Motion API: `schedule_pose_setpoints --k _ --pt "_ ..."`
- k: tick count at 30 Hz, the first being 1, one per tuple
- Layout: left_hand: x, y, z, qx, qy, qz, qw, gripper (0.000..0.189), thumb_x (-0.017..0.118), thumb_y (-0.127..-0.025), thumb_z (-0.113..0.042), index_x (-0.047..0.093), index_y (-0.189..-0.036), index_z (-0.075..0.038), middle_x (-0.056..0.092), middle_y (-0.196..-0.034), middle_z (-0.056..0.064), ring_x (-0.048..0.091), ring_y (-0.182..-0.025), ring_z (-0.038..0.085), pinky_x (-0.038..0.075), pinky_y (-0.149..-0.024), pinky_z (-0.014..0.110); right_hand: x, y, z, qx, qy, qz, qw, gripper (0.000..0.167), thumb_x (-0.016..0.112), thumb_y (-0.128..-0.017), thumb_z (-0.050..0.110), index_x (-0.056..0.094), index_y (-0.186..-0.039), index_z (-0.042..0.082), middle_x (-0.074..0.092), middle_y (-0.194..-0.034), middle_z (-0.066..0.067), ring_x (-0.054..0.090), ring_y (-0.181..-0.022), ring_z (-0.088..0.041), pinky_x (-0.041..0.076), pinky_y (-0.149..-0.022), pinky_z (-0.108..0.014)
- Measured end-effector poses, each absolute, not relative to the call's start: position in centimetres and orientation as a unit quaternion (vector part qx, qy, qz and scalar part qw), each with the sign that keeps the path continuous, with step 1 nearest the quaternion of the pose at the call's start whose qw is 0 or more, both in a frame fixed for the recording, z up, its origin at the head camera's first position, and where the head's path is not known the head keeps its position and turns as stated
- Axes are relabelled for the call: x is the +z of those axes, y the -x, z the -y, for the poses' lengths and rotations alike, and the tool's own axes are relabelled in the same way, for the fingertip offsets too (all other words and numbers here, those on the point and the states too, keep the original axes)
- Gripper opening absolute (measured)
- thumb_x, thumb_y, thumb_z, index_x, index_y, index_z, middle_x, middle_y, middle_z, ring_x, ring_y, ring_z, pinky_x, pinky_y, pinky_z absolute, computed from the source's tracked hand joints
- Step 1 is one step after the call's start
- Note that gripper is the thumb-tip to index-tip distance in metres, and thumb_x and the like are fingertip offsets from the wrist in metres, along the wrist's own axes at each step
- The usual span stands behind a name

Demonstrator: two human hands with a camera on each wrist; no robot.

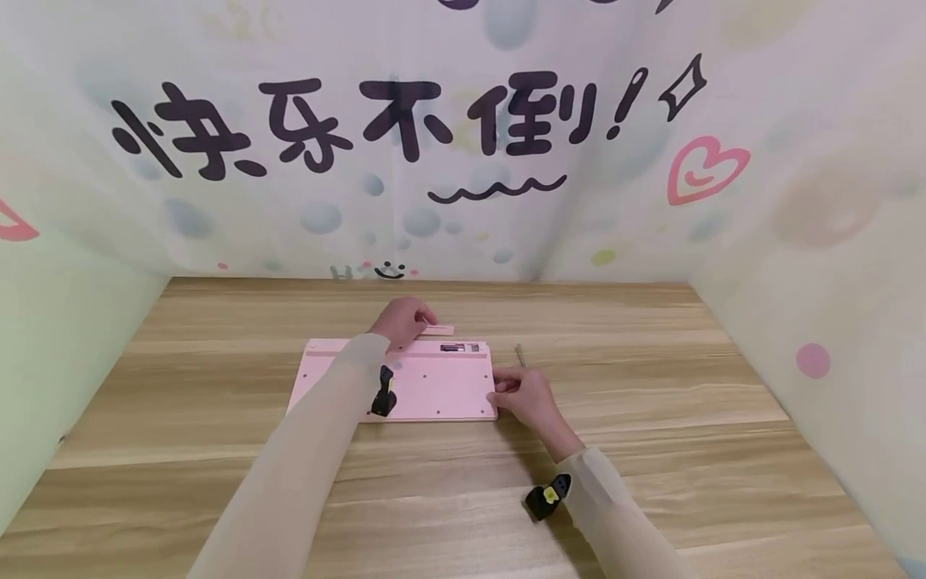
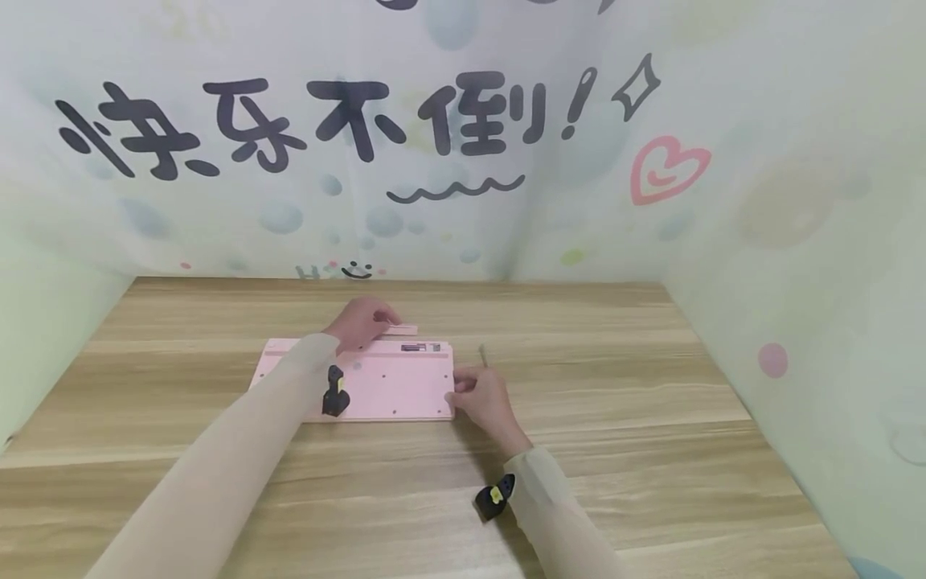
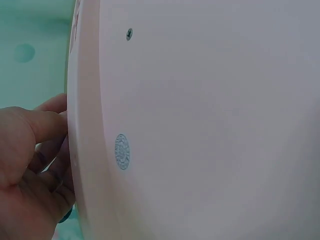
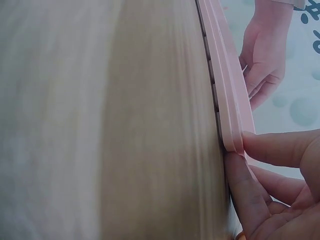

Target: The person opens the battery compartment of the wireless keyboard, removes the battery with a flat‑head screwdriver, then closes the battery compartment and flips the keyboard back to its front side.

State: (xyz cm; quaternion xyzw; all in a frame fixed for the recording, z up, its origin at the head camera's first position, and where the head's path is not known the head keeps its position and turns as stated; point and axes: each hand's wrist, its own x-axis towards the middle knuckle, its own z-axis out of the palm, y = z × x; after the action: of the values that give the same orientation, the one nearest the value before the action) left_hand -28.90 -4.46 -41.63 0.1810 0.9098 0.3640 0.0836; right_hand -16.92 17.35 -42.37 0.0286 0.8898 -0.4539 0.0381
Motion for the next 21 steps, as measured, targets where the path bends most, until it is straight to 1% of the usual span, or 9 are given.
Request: schedule_pose_setpoints --k 10,21 --pt "-41.4 29.0 3.5 0.349 -0.163 -0.917 0.105 0.023 0.050 -0.089 0.003 0.069 -0.099 -0.005 0.062 -0.098 0.008 0.053 -0.088 0.021 0.045 -0.080 0.034 -42.5 16.8 -17.5 -0.459 -0.023 -0.887 0.035 0.033 0.073 -0.072 -0.003 0.066 -0.104 -0.005 0.062 -0.074 -0.006 0.056 -0.065 -0.013 0.048 -0.055 -0.024" --pt "-42.1 29.5 3.2 0.339 -0.162 -0.921 0.104 0.022 0.051 -0.087 0.002 0.069 -0.096 -0.006 0.062 -0.095 0.007 0.054 -0.089 0.022 0.045 -0.082 0.036 -42.4 16.8 -17.4 -0.461 -0.022 -0.887 0.031 0.034 0.073 -0.071 -0.004 0.066 -0.104 -0.004 0.062 -0.073 -0.005 0.055 -0.065 -0.013 0.047 -0.055 -0.023"
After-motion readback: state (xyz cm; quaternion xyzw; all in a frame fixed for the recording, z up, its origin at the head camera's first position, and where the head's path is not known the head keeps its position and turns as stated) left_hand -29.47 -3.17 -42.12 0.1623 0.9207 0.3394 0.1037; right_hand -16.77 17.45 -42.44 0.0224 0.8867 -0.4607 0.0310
